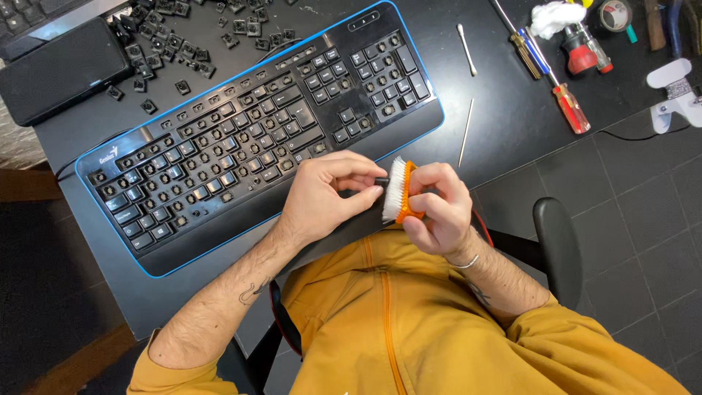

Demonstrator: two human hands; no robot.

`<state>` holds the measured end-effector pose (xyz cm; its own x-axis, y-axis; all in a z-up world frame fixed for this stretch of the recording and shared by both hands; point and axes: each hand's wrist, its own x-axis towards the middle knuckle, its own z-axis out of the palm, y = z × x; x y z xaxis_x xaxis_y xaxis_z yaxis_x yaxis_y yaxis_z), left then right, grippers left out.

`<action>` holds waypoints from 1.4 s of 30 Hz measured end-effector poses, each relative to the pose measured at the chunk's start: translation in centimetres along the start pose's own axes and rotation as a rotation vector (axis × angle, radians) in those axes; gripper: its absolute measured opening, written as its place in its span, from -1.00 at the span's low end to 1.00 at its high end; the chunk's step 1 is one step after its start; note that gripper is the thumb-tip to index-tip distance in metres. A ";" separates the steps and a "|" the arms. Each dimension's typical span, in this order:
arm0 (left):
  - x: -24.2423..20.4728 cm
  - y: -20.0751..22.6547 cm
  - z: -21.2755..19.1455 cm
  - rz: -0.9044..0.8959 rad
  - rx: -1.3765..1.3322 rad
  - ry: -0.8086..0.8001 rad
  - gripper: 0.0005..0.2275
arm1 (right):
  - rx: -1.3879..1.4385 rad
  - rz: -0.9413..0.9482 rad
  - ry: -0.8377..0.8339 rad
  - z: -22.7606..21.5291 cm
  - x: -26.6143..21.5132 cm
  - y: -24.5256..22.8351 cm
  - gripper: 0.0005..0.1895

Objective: The person removes individual keycaps from a keyboard, cleans each keycap with a small brush, and uses a thin metal tool to clean the underside. The cleaned keycaps are placed on the desk surface.

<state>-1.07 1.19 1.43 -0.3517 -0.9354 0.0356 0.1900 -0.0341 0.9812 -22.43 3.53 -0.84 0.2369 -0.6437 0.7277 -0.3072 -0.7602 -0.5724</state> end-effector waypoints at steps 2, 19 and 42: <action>-0.1 0.0 -0.1 -0.009 -0.008 -0.010 -0.80 | -0.077 0.032 -0.027 -0.2 0.8 0.1 -0.65; 0.1 0.0 -0.3 0.033 0.029 -0.044 -0.78 | 0.109 -0.091 -0.002 -1.1 0.0 0.9 -0.58; -0.3 0.2 -0.3 0.007 -0.008 0.011 -0.80 | -0.368 0.031 -0.089 -0.7 2.1 1.2 -0.71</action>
<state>-0.67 1.31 1.53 -0.3400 -0.9396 0.0402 0.1993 -0.0302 0.9795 -22.94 1.32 0.23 0.2964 -0.6829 0.6677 -0.6220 -0.6685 -0.4077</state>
